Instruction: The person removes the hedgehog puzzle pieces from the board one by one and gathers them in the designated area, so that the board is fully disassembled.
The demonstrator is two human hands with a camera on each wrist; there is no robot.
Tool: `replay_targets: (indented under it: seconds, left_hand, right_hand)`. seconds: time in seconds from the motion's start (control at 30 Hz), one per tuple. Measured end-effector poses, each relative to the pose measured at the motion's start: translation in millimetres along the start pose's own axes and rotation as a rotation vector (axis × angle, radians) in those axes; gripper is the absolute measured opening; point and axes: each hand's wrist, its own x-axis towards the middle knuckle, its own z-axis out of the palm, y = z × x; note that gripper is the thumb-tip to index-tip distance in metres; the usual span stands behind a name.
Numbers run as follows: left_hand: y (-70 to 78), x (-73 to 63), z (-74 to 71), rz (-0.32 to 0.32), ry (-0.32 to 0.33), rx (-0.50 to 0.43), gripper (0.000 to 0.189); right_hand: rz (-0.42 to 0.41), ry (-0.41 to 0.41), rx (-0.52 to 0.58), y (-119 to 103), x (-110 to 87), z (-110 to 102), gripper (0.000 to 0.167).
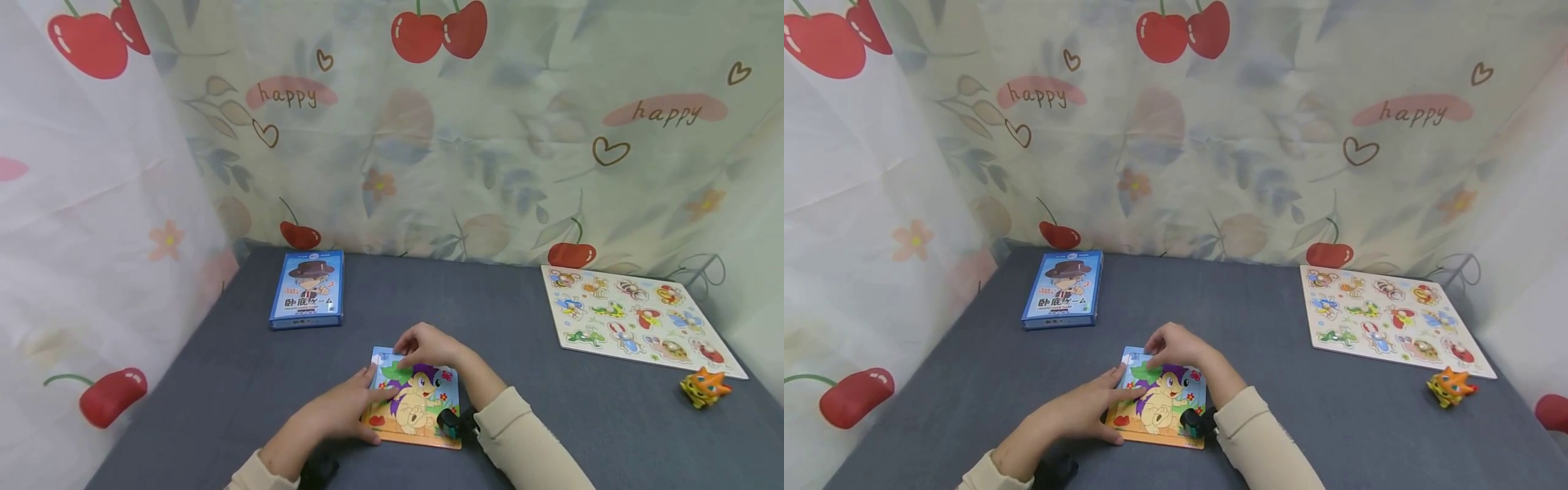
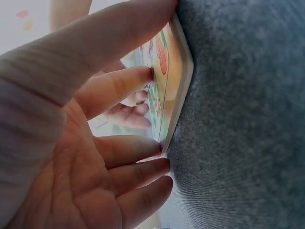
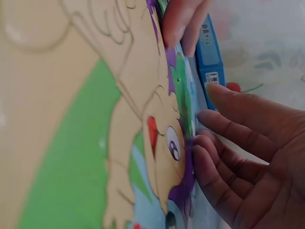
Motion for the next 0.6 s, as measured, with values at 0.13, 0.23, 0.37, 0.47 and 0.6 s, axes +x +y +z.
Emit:
replay_targets:
  seconds: [0.13,0.23,0.37,0.47,0.6]
  left_hand:
    - [0.1,-0.4,0.4,0.008,0.004,-0.009,0.068]
    - [0.2,0.1,1.3,0.007,0.001,-0.013,0.067]
    - [0.0,0.9,2.1,0.013,-0.004,-0.015,0.067]
    - [0.1,0.7,2.1,0.024,-0.002,-0.016,0.068]
    - [0.3,0.3,2.4,0.039,0.009,-0.014,0.069]
  right_hand:
    - [0.007,-0.013,-0.002,-1.3,1.5,2.6,0.024]
    - [0.006,-0.017,-0.006,-0.3,1.0,4.3,0.025]
    - [-0.006,-0.009,-0.031,0.2,0.8,7.4,0.027]
    - [-0.021,0.000,-0.046,0.0,2.1,10.1,0.027]
    - [-0.014,0.012,-0.022,0.9,4.1,13.4,0.025]
